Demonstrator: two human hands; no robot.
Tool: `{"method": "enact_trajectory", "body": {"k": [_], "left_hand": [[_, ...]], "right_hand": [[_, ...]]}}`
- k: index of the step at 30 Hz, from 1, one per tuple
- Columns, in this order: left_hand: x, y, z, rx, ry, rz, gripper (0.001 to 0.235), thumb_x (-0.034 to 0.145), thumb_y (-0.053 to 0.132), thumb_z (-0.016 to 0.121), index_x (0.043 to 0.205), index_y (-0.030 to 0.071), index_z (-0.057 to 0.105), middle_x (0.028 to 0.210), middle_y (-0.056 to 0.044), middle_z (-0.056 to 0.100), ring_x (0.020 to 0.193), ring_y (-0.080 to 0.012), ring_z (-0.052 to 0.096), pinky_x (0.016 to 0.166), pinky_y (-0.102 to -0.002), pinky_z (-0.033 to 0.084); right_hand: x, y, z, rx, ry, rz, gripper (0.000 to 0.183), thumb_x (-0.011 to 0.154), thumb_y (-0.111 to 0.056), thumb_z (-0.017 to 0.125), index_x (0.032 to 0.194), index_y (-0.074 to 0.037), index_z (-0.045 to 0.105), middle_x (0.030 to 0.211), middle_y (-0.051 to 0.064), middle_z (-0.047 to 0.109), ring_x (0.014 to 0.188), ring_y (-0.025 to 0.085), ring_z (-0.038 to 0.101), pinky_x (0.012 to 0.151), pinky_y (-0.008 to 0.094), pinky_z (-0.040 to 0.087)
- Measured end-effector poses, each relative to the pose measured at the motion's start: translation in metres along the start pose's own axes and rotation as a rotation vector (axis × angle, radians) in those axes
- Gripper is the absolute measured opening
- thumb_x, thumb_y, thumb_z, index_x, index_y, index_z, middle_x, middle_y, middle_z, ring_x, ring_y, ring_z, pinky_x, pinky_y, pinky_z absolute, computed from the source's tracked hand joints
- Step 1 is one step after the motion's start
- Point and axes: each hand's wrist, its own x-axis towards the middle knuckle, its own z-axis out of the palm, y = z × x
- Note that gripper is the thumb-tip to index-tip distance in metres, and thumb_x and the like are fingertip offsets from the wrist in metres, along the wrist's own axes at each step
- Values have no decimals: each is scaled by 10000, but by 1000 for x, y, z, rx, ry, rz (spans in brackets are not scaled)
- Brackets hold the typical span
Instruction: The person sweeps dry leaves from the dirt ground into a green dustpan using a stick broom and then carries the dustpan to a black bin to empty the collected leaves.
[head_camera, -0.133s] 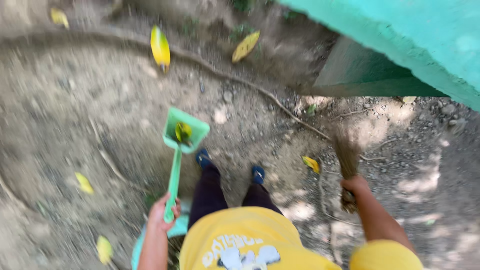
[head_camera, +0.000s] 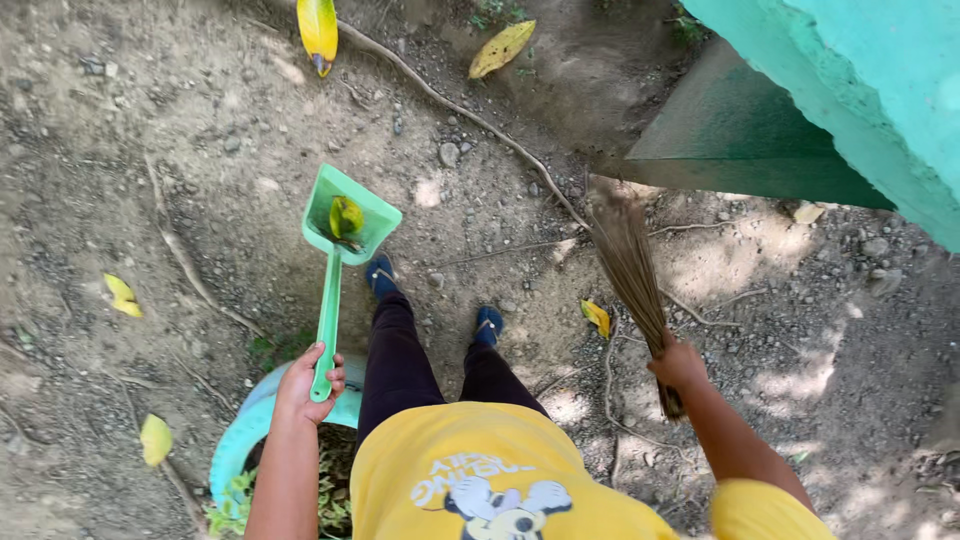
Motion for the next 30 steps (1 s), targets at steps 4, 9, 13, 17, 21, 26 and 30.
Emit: {"method": "enact_trajectory", "body": {"k": [4,9,13,17,21,26,30], "left_hand": [[-16,-49,23,-10,14,73,202,1003,313,569,1120,168,490,849,-55,578,589,-131,514,474,-272,419],[-19,-92,31,-187,-131,41,315,1053,346,579,1125,61,467,863,-64,578,604,-122,540,483,-268,444],[-34,-110,35,-183,-113,79,295,1049,335,586,1193,97,488,907,-65,587,615,-104,522,507,-247,432],[-48,-121,36,-118,-118,59,316,1015,363,597,1212,133,506,881,-49,584,587,-84,510,476,-228,414],[-46,-125,38,-221,-203,37,358,1074,329,611,1209,38,453,922,-73,582,635,-102,529,516,-253,448],[-53,-124,32,-201,-143,52,340,1023,326,612,1250,111,480,899,-62,586,619,-94,521,492,-243,428],[-51,-118,9,-196,-128,66,327,1005,328,604,1240,143,470,887,-54,583,609,-95,530,484,-244,429]], "right_hand": [[-66,123,76,102,-73,109,1000,891,-349,670,1669,-402,44,1162,179,738,978,346,784,831,455,672],[-94,193,207,112,7,173,993,772,-395,801,1599,-248,272,1201,180,722,1030,384,725,906,481,596],[-55,157,230,216,-195,196,713,775,-402,834,1375,-152,539,1155,187,749,986,338,752,877,439,624],[-76,140,213,239,-145,85,848,832,-344,741,1531,-278,264,1123,179,729,914,342,754,799,453,641],[-111,165,175,124,251,-160,1027,849,-305,718,1618,-381,41,1114,193,709,848,353,726,721,479,610],[-69,117,158,338,16,70,819,840,-341,758,1559,-203,392,986,161,759,806,297,740,773,436,593],[-4,9,131,1337,-448,93,579,906,-305,711,1383,-92,460,960,167,735,755,261,737,691,388,602]]}}
